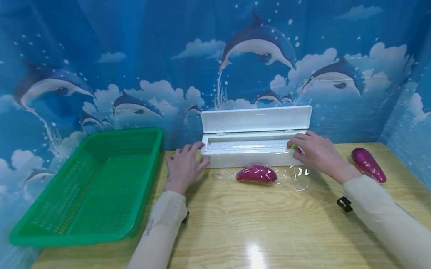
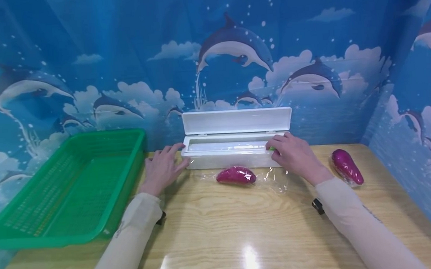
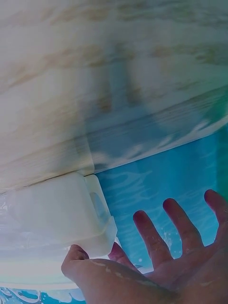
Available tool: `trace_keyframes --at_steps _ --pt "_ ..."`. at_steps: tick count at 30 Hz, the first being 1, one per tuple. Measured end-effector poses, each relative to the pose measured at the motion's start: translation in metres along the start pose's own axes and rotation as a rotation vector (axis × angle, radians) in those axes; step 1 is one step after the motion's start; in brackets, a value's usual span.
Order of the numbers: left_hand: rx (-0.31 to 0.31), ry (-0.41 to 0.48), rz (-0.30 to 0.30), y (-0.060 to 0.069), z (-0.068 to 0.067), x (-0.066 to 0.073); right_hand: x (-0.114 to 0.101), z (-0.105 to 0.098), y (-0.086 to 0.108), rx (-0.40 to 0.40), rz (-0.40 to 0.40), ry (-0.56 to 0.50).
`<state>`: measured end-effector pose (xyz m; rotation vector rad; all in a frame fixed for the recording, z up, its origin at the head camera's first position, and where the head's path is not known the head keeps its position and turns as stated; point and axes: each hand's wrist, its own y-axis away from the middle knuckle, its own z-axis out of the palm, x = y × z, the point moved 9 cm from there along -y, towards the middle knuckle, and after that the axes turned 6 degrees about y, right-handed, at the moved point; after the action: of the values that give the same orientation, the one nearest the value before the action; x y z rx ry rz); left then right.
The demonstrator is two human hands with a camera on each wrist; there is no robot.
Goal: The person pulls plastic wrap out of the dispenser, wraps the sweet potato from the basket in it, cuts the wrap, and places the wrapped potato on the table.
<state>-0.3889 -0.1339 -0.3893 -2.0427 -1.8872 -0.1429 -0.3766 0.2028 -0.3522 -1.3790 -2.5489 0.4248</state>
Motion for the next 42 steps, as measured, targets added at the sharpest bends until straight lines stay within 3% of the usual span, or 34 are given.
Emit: trace_keyframes --at_steps 7,23,29,35,39,42 --pt "0.009 -0.003 0.009 0.000 -0.001 0.001 0.024 -0.001 0.014 -0.028 0.087 0.003" --pt "0.016 0.015 0.015 0.000 0.000 0.000 0.031 -0.003 0.018 -0.007 0.035 -0.052" --pt "0.013 0.020 0.022 0.000 0.000 0.002 0.041 -0.004 0.027 0.043 0.075 -0.104" --pt "0.016 0.017 0.032 -0.003 -0.001 0.004 0.045 -0.008 0.034 0.138 0.056 -0.133" --pt "-0.008 0.048 0.018 -0.002 0.002 0.002 0.045 -0.007 0.045 0.121 0.093 -0.166" --pt "-0.020 0.071 0.002 0.001 0.004 0.000 0.038 -0.009 0.051 0.164 0.075 -0.136"
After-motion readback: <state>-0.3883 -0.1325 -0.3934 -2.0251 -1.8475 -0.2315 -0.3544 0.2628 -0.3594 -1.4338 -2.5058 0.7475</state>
